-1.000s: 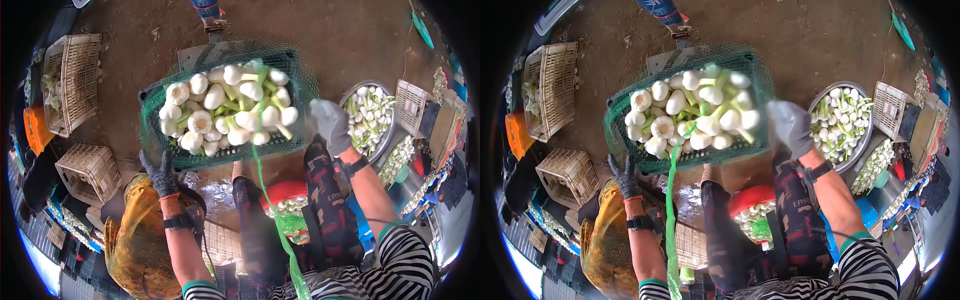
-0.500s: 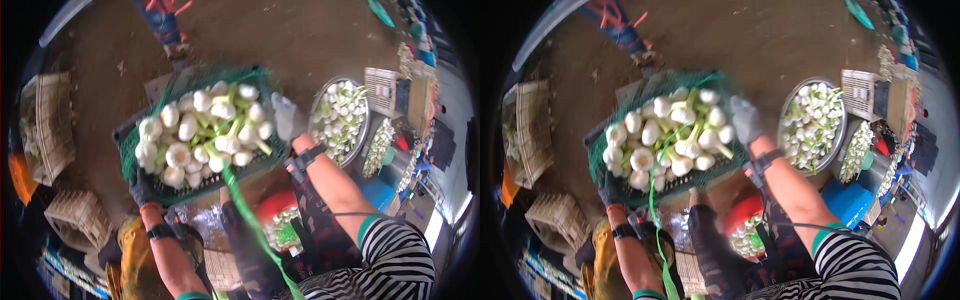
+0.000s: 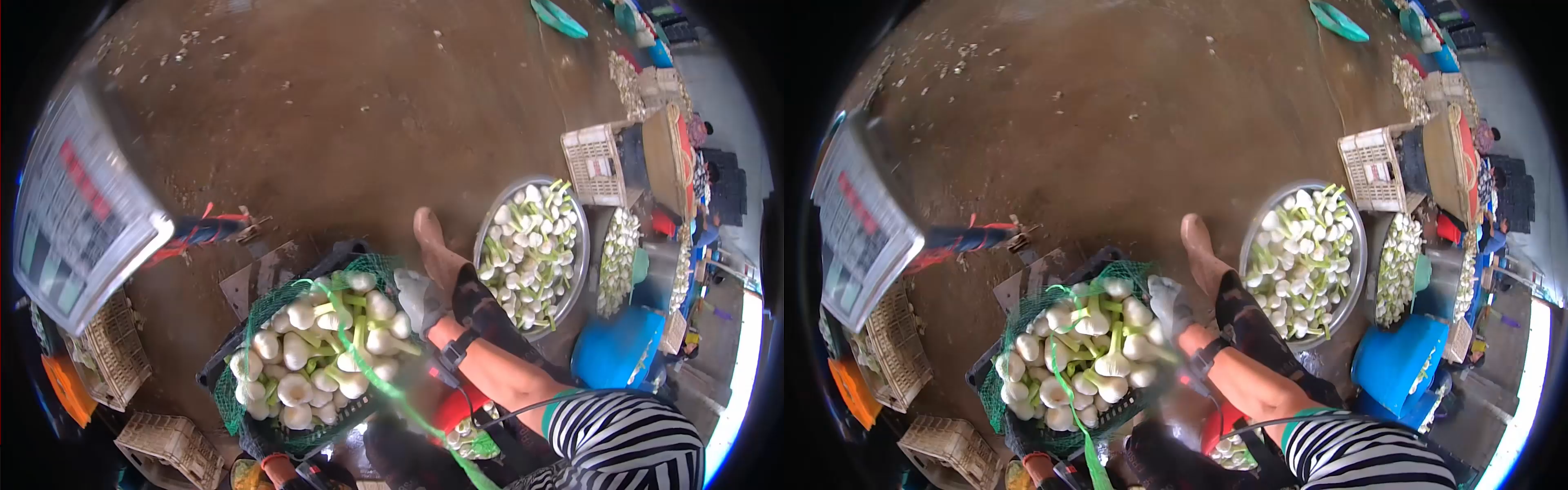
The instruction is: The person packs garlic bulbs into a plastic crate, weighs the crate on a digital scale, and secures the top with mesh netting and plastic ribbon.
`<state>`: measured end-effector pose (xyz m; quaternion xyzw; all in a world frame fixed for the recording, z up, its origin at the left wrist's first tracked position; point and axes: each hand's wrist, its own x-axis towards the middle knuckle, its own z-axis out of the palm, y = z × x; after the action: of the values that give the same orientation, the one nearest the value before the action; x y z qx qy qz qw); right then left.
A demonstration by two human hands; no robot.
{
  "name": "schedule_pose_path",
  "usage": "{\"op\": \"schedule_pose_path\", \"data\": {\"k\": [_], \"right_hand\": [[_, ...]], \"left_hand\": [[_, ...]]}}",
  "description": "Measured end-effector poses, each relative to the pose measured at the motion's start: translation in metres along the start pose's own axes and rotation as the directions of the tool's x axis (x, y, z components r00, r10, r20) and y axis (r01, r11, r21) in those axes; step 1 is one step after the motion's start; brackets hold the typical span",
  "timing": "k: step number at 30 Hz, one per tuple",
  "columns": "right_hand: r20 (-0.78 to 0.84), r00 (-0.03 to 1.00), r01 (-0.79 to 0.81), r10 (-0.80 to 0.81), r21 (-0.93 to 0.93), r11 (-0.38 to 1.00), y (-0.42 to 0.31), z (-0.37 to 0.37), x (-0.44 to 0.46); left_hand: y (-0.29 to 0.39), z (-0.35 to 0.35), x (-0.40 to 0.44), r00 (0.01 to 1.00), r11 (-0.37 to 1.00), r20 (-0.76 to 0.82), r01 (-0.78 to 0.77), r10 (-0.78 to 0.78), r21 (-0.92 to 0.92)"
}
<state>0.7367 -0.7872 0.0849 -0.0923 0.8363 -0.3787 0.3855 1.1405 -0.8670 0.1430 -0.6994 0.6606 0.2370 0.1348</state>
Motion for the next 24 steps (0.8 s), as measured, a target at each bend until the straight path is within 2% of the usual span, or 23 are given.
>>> {"op": "schedule_pose_path", "data": {"k": [1,2,3,4,5,6,9,11,12,13,14,15,17,18,19,20,21,22,23,24], "right_hand": [[-0.001,1.000,-0.013,0.013,0.028,1.000,-0.001,-0.005,0.004],[0.024,0.994,-0.105,0.104,0.062,0.993,-0.012,-0.013,0.017],[0.053,0.978,-0.208,0.204,0.092,0.974,-0.019,-0.024,0.027],[0.149,0.958,-0.276,0.244,0.264,0.924,-0.025,-0.039,0.037],[0.244,0.935,-0.342,0.258,0.426,0.837,-0.032,-0.057,0.049],[0.335,0.910,-0.403,0.245,0.569,0.717,-0.040,-0.071,0.061],[0.015,0.995,-0.097,0.100,0.442,0.892,-0.064,-0.107,0.110],[-0.013,0.994,-0.095,0.111,0.433,0.897,-0.074,-0.138,0.146],[-0.032,0.993,-0.091,0.115,0.425,0.901,-0.081,-0.159,0.165],[-0.056,0.992,-0.085,0.116,0.393,0.916,-0.087,-0.180,0.179],[-0.084,0.991,-0.069,0.106,0.360,0.930,-0.099,-0.204,0.193],[-0.112,0.989,-0.053,0.094,0.330,0.943,-0.108,-0.226,0.208],[-0.248,0.959,0.144,-0.135,0.017,0.989,-0.117,-0.271,0.235],[-0.300,0.926,0.228,-0.231,-0.044,0.973,-0.118,-0.291,0.250],[-0.348,0.880,0.303,-0.324,-0.115,0.946,-0.119,-0.311,0.265],[-0.397,0.843,0.365,-0.363,-0.072,0.928,-0.113,-0.325,0.282],[-0.418,0.858,0.330,-0.299,0.003,0.944,-0.122,-0.339,0.289],[-0.436,0.869,0.296,-0.233,0.080,0.952,-0.129,-0.352,0.297],[-0.391,0.920,0.127,-0.036,0.209,0.970,-0.164,-0.374,0.292],[-0.320,0.934,-0.047,0.158,0.328,0.943,-0.185,-0.387,0.293]], "left_hand": [[0.007,-0.004,-0.004,1.000,1.000,-0.009,0.004,-0.004,0.007],[0.016,-0.005,-0.007,1.000,1.000,-0.024,0.010,-0.010,0.002],[0.020,0.000,-0.012,0.992,0.901,0.036,0.124,-0.120,-0.415],[0.023,0.011,-0.014,0.972,0.626,0.132,0.225,-0.192,-0.746],[0.038,0.007,-0.012,0.948,0.312,0.263,0.309,-0.182,-0.898],[0.052,0.003,-0.009,0.906,-0.037,0.389,0.389,-0.168,-0.921],[0.114,0.009,0.001,0.854,-0.125,0.478,0.462,-0.203,-0.878],[0.156,0.014,0.021,0.810,-0.169,0.578,0.558,-0.101,-0.812],[0.190,0.011,0.027,0.813,-0.173,0.578,0.561,-0.073,-0.810],[0.203,0.015,0.033,0.846,0.017,0.533,0.533,0.000,-0.846],[0.244,0.009,0.035,0.874,0.185,0.485,0.480,-0.023,-0.857],[0.275,0.007,0.045,0.854,0.093,0.521,0.518,0.008,-0.850],[0.346,-0.002,0.059,0.808,-0.075,0.588,0.589,0.039,-0.804],[0.376,-0.004,0.065,0.851,0.164,0.523,0.509,0.051,-0.845],[0.402,-0.008,0.073,0.860,0.254,0.505,0.474,0.071,-0.843],[0.428,-0.012,0.081,0.869,0.340,0.486,0.432,0.091,-0.835],[0.452,-0.008,0.091,0.854,0.270,0.506,0.463,0.121,-0.845],[0.473,-0.005,0.095,0.864,0.258,0.474,0.426,0.168,-0.867],[0.495,-0.002,0.099,0.872,0.242,0.441,0.390,0.214,-0.888],[0.505,0.005,0.111,0.826,0.117,0.522,0.509,0.214,-0.853]]}}
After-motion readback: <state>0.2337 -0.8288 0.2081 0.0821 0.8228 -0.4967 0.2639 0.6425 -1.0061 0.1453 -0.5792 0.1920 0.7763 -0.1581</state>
